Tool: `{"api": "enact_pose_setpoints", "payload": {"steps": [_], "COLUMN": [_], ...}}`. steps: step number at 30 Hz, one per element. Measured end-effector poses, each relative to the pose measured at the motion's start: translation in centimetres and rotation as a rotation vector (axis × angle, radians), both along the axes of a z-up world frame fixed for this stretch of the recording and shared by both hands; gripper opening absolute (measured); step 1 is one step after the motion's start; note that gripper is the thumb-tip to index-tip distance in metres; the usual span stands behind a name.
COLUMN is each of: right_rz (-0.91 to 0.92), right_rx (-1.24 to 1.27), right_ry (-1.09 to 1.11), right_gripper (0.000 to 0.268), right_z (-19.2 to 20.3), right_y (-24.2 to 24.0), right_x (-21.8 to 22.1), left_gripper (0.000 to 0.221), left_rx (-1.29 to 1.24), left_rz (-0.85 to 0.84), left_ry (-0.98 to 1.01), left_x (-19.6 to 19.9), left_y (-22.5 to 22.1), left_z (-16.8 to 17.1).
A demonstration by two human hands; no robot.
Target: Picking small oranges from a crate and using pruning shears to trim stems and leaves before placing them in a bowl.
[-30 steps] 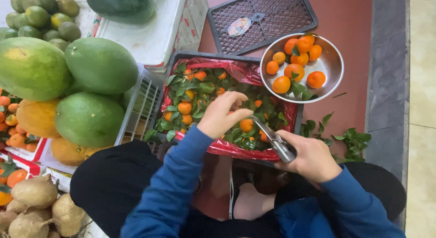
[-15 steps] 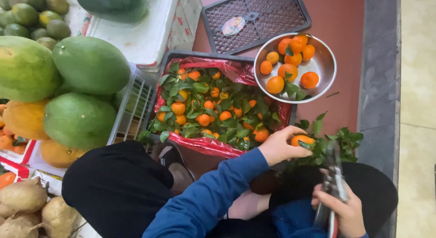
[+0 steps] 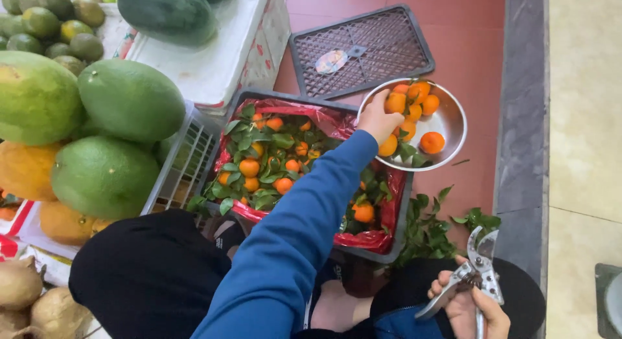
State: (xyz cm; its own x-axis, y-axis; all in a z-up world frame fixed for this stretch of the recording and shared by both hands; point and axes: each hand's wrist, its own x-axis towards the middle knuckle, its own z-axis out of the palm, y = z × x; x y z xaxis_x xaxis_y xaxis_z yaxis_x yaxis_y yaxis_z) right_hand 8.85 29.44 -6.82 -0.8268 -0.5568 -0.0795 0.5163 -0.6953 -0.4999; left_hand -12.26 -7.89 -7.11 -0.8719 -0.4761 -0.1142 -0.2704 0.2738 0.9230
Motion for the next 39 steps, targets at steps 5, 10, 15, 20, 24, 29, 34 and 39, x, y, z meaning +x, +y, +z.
{"api": "enact_pose_setpoints", "payload": {"steps": [5,10,15,20,24,29,34,39], "right_rz": [0.055,0.068,0.106,0.119,0.115,0.112,0.092,0.120], "right_rx": [-0.013,-0.012,-0.028,0.059,0.047,0.044,0.150,0.053], "right_ry": [-0.061,-0.077,-0.103,-0.089,-0.103,-0.092,-0.088,-0.079], "right_gripper": [0.063,0.064,0.064,0.068,0.069,0.070,0.073,0.071], "right_z": [1.8,2.0,1.9,0.5,0.8,0.3,0.0,0.7], "right_y": [-1.2,-2.3,-3.6,-3.4,-3.4,-3.3,-3.0,-3.6], "right_x": [0.0,-0.6,-1.3,-1.4,-1.3,-1.2,-1.1,-1.1], "left_gripper": [0.068,0.062,0.035,0.024,0.027,0.026,0.023,0.046], "left_rx": [0.114,0.421,-0.576,-0.810,-0.969,-1.062,-1.127,-1.074], "left_rz": [-0.153,-0.095,-0.250,-0.425,-0.512,-0.542,-0.553,-0.564], "left_ry": [0.156,0.094,-0.442,-0.549,-0.611,-0.566,-0.456,-0.431], "left_x": [0.8,9.6,16.1,17.7,16.2,15.9,17.1,17.9], "left_y": [-4.4,-11.6,-14.4,-9.5,-7.7,-8.0,-8.2,-8.9], "left_z": [-5.6,-0.5,-8.3,-12.8,-14.3,-15.6,-14.9,-13.4]}}
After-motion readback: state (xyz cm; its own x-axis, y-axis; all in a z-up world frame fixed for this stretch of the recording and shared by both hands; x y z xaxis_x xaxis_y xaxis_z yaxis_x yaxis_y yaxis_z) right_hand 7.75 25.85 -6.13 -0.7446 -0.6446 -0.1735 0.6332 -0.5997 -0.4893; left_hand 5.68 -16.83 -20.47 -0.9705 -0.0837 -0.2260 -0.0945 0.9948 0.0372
